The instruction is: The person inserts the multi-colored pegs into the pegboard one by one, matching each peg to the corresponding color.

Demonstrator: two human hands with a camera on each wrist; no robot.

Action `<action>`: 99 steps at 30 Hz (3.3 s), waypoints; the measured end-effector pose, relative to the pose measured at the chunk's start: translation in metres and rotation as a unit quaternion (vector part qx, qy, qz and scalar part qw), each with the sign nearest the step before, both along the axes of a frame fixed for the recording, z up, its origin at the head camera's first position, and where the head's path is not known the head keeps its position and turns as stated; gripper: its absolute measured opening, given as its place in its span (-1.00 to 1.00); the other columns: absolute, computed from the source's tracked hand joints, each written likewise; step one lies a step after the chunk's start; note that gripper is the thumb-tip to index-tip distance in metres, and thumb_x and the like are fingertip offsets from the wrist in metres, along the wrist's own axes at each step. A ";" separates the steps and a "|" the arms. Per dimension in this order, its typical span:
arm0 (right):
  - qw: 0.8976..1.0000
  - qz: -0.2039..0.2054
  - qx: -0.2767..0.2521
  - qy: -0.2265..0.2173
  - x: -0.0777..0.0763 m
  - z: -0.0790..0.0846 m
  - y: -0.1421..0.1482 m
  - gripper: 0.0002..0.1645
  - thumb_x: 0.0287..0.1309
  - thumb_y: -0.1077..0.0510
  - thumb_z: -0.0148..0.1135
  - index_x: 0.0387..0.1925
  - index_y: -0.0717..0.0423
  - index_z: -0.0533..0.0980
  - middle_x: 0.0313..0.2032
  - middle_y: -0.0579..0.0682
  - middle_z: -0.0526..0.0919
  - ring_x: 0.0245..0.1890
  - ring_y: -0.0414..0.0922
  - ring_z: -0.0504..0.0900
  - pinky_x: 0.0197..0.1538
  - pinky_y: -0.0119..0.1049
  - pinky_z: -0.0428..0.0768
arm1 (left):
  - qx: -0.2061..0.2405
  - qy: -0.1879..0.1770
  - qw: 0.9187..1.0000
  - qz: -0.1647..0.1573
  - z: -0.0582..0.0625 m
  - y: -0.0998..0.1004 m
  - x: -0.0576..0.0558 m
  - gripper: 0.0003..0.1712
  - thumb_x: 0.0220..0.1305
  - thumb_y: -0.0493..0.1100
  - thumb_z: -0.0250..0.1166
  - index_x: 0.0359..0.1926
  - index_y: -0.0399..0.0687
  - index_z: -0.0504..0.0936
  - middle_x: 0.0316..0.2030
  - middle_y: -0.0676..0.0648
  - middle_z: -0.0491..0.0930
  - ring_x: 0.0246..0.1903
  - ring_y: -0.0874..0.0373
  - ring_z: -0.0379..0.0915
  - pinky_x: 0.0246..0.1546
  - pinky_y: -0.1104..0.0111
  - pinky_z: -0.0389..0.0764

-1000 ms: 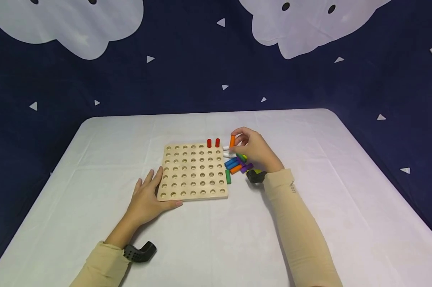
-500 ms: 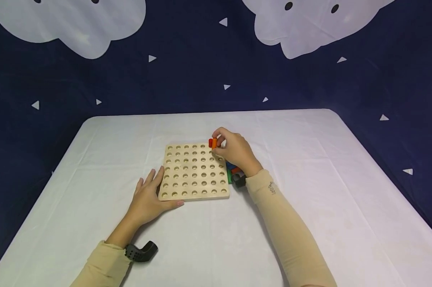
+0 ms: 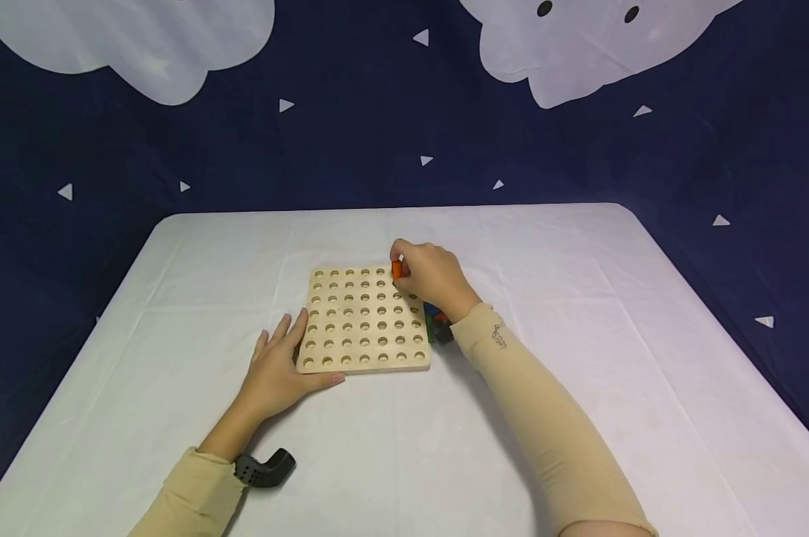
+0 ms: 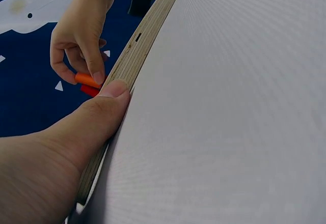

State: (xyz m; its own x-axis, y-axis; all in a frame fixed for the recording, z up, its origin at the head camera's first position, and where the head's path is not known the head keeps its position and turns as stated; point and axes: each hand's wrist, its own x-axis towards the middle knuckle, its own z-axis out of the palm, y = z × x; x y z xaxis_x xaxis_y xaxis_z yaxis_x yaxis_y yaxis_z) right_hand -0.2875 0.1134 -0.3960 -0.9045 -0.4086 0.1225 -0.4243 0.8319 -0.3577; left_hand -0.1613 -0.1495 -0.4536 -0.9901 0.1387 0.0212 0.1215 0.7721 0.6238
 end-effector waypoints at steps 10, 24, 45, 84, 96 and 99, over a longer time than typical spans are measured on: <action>0.999 0.014 0.040 -0.021 0.002 0.004 0.000 -0.63 0.08 0.12 0.48 -0.07 -0.08 0.56 -0.27 -0.11 0.77 -0.27 -0.09 0.69 -0.12 -0.11 0.63 | 0.000 0.003 1.000 -0.002 0.000 0.000 -0.001 0.51 -0.27 0.37 0.59 0.55 -0.19 0.00 0.50 -0.28 0.12 0.57 -0.18 -0.19 0.55 -0.10 -0.33; 0.992 0.035 -0.021 -0.120 0.028 0.014 0.055 -0.64 0.19 0.13 0.39 0.04 -0.02 0.61 -0.15 -0.07 0.67 -0.26 -0.08 0.55 -0.18 -0.22 0.56 | 0.000 0.002 1.000 -0.003 -0.001 0.000 -0.001 0.51 -0.26 0.38 0.58 0.56 -0.18 -0.01 0.51 -0.30 0.09 0.56 -0.19 -0.20 0.55 -0.10 -0.34; 0.995 0.042 0.051 -0.078 0.053 -0.006 0.078 -0.82 0.10 0.22 0.45 -0.25 -0.06 0.66 -0.37 -0.17 0.61 -0.30 -0.09 0.41 -0.22 -0.27 0.41 | 0.002 -0.003 1.000 -0.006 0.001 0.001 0.000 0.49 -0.23 0.36 0.58 0.55 -0.20 -0.01 0.51 -0.30 0.10 0.56 -0.19 -0.20 0.55 -0.10 -0.34; 0.974 -0.055 -0.202 -0.091 0.007 -0.019 0.044 -0.66 0.18 0.10 0.41 -0.04 -0.01 0.51 -0.19 0.03 0.73 -0.27 -0.04 0.57 -0.23 -0.22 0.53 | 0.001 -0.006 1.000 -0.005 0.003 0.000 0.000 0.50 -0.24 0.38 0.57 0.56 -0.18 -0.02 0.51 -0.29 0.08 0.57 -0.18 -0.21 0.55 -0.09 -0.36; 0.983 -0.042 -0.153 -0.091 0.004 -0.011 0.037 -0.68 0.20 0.10 0.40 -0.04 -0.07 0.52 -0.17 -0.02 0.72 -0.30 -0.07 0.61 -0.20 -0.23 0.56 | -0.004 -0.001 1.000 -0.006 0.007 0.004 -0.001 0.52 -0.27 0.39 0.58 0.56 -0.19 -0.02 0.51 -0.29 0.09 0.56 -0.18 -0.20 0.55 -0.09 -0.34; 0.986 -0.034 -0.138 -0.090 0.005 -0.011 0.035 -0.70 0.19 0.11 0.40 -0.06 -0.09 0.54 -0.16 -0.04 0.71 -0.29 -0.09 0.62 -0.18 -0.23 0.56 | -0.004 -0.003 1.000 -0.005 0.006 0.003 0.000 0.52 -0.27 0.38 0.58 0.56 -0.19 -0.02 0.51 -0.30 0.08 0.56 -0.19 -0.20 0.55 -0.10 -0.33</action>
